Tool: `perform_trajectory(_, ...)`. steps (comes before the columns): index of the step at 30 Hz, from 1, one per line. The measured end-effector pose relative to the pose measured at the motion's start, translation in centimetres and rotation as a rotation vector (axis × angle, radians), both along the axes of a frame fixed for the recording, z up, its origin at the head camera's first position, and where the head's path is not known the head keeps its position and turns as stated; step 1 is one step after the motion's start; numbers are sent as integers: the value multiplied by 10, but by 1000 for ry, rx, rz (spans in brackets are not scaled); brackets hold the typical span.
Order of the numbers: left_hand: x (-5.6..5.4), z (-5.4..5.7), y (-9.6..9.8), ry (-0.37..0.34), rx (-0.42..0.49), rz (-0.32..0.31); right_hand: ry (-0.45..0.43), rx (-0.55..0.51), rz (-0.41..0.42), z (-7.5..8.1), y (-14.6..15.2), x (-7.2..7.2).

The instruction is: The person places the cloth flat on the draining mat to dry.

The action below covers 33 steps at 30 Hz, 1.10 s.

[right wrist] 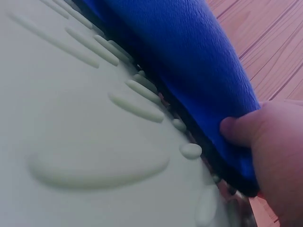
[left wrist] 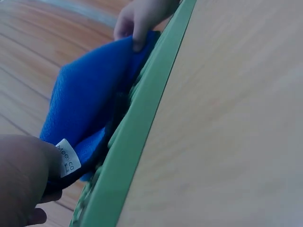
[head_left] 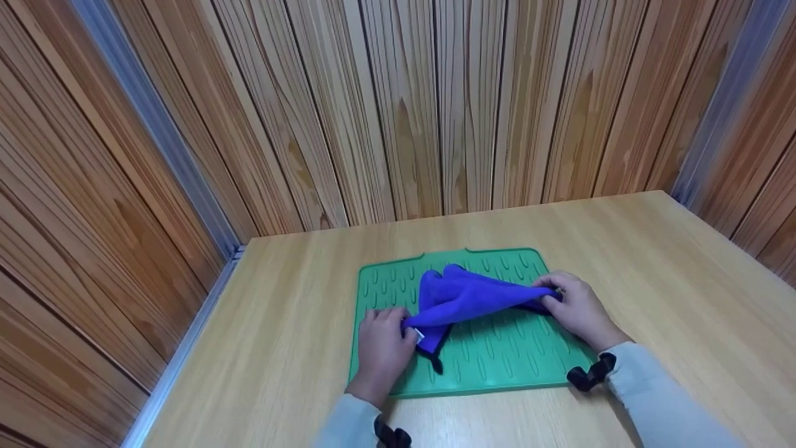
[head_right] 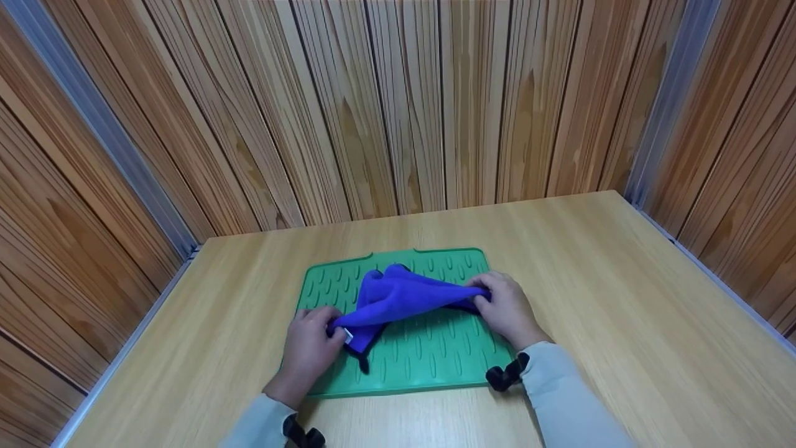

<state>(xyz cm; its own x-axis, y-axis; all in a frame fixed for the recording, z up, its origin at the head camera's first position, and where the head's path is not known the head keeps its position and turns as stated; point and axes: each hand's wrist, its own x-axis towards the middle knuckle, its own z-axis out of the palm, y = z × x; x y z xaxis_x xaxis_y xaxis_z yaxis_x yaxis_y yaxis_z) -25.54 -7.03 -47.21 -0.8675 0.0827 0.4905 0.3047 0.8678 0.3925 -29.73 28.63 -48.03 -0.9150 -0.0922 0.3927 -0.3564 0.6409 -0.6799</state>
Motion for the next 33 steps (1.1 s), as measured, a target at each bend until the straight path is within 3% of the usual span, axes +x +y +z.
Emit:
perform_trajectory(4,-4,0,-8,17,23,15,22,-2,-14,0,2,-1)
perform_trajectory(9,-6,1,-13,-24,61,34,29,5,-25,-1,2,-1)
perform_trajectory(13,-6,-1,-13,-34,94,36,0,-13,-22,-1,2,0)
perform_trajectory(19,-1,-3,-9,-124,171,51,-73,-33,-16,-2,6,-1)
perform_trajectory(27,10,-5,-6,-257,381,-47,-135,-66,-40,1,9,2)
perform_trajectory(33,11,-7,-6,-343,420,-72,-169,-149,-7,1,8,3)
